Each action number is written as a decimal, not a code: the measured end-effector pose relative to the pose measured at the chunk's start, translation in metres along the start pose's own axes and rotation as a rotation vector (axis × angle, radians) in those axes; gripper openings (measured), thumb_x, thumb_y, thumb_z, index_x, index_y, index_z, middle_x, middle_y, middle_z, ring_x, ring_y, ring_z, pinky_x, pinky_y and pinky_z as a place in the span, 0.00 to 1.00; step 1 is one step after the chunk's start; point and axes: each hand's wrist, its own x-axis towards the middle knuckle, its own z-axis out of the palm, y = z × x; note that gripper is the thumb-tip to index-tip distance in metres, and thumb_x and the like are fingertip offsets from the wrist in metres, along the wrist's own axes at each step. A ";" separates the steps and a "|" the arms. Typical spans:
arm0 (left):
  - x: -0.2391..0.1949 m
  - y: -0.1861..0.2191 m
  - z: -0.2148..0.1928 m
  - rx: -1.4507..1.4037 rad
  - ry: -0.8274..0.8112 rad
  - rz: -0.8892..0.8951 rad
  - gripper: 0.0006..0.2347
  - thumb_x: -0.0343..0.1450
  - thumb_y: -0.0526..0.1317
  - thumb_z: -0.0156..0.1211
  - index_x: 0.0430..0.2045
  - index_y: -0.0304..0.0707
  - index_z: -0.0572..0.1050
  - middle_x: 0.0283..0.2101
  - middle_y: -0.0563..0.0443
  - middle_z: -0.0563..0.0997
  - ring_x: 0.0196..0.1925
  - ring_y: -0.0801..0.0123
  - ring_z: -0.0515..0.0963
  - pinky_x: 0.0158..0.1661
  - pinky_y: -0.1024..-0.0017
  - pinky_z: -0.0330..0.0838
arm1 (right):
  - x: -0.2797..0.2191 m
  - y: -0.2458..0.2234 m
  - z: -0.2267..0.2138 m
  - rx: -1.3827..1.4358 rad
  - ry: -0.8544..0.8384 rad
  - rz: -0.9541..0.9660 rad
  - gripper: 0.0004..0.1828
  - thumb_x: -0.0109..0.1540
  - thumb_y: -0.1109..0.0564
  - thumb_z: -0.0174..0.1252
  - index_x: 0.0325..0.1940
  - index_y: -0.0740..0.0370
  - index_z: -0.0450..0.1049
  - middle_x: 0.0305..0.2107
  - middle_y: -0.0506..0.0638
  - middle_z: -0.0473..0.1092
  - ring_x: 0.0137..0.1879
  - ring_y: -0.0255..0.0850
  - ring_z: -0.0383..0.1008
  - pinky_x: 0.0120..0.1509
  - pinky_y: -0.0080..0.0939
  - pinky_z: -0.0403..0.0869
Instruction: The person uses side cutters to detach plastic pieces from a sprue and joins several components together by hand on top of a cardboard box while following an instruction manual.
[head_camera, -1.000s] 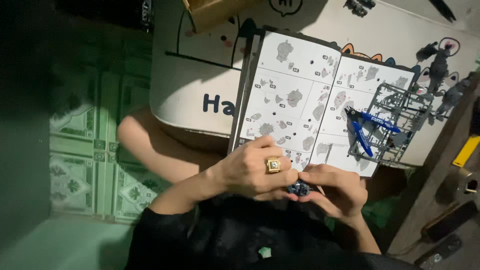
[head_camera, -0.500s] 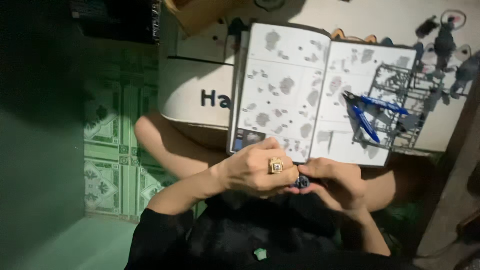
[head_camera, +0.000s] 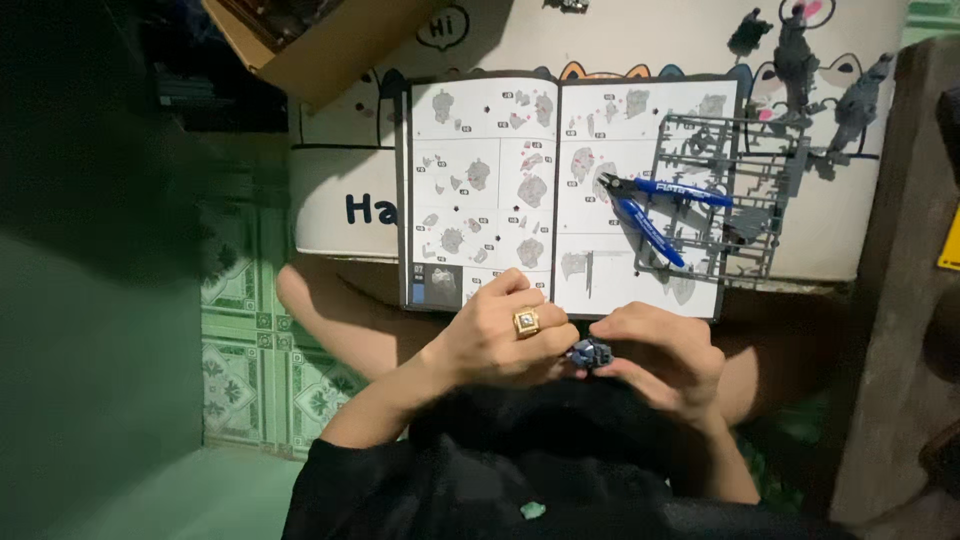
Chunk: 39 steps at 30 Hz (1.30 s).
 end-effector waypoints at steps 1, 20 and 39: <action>-0.001 0.001 0.001 -0.030 0.027 -0.002 0.10 0.72 0.45 0.47 0.28 0.39 0.71 0.22 0.54 0.67 0.19 0.70 0.66 0.28 0.73 0.61 | 0.000 -0.001 0.000 -0.006 0.018 -0.020 0.15 0.53 0.66 0.60 0.43 0.75 0.74 0.24 0.60 0.73 0.23 0.42 0.71 0.27 0.40 0.72; 0.023 0.013 -0.020 0.157 0.048 0.087 0.13 0.75 0.43 0.43 0.19 0.42 0.67 0.17 0.59 0.58 0.16 0.72 0.61 0.29 0.74 0.60 | -0.007 0.012 0.009 0.125 0.079 0.038 0.14 0.55 0.66 0.59 0.42 0.81 0.71 0.24 0.60 0.75 0.25 0.36 0.74 0.30 0.38 0.75; 0.006 0.010 -0.016 0.112 0.011 0.010 0.14 0.74 0.50 0.46 0.32 0.41 0.74 0.19 0.57 0.71 0.18 0.74 0.68 0.28 0.76 0.65 | -0.007 0.010 0.022 0.014 0.199 -0.129 0.15 0.52 0.70 0.61 0.41 0.80 0.72 0.24 0.62 0.72 0.26 0.39 0.75 0.30 0.37 0.74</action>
